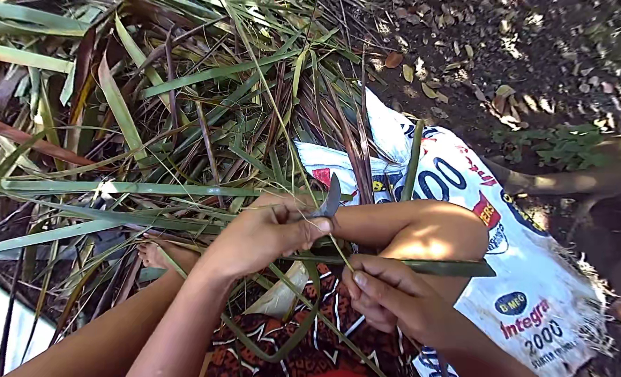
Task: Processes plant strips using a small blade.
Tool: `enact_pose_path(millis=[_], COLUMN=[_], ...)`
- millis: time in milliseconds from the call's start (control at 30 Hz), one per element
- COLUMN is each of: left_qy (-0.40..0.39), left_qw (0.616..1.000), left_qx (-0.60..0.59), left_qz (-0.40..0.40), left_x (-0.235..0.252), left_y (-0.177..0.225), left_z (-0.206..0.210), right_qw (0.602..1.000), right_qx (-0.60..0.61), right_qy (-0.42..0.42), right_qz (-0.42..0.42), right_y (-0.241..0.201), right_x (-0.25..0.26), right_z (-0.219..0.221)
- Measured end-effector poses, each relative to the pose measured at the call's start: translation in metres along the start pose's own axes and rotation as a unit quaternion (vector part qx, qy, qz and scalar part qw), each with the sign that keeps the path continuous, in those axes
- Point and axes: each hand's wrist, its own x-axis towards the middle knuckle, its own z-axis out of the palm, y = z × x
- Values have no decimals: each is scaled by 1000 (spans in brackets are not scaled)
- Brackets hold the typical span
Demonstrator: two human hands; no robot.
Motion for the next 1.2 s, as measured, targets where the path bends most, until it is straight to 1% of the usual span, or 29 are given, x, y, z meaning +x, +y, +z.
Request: enact_pose_path(millis=[100, 267, 333, 433, 467, 533, 567, 633, 700, 767, 833, 933, 1033, 1100, 1200], left_qy=[26, 161, 186, 184, 188, 183, 164, 99, 27, -43, -66, -38, -2, 38, 113], left_qw=[999, 985, 980, 979, 978, 980, 983, 991, 997, 998, 997, 999, 999, 997, 989], left_qx=[-16, -22, -21, -36, -34, -2, 14, 40, 47, 17, -12, 10, 18, 8, 8], left_qz=[29, 61, 70, 75, 79, 84, 85, 75, 52, 35, 23, 13, 42, 73, 99], left_x=[-4, -22, -27, -23, -20, -14, -11, -6, -2, 0, 0, -4, -9, -14, -22], left_y=[10, 31, 34, 33, 32, 28, 24, 15, 8, 5, 4, 10, 15, 19, 28], left_z=[-3, -28, -34, -29, -24, -15, -10, -1, 7, 9, 9, 12, 9, -3, -22], right_qw=[999, 999, 999, 997, 998, 996, 990, 971, 963, 968, 973, 984, 996, 999, 998], right_qx=[41, 14, -7, -12, -19, -84, -134, -209, -230, -219, -200, -142, -55, -2, 41], right_qy=[-29, -36, -46, -48, -40, 1, 29, 75, 90, 74, 60, 54, 31, 10, -21], right_qz=[-9, 3, 28, 58, 47, -7, -38, -85, -105, -104, -102, -91, -65, -48, -31], right_y=[-2, 2, 4, 2, 0, -7, -11, -16, -21, -22, -21, -19, -20, -19, -12], right_x=[-2, -16, -22, -22, -17, -4, 4, 21, 30, 31, 29, 24, 21, 17, 10], right_z=[-5, -3, -6, -10, -9, -4, -2, 2, 4, 3, 2, 3, 7, 9, 10])
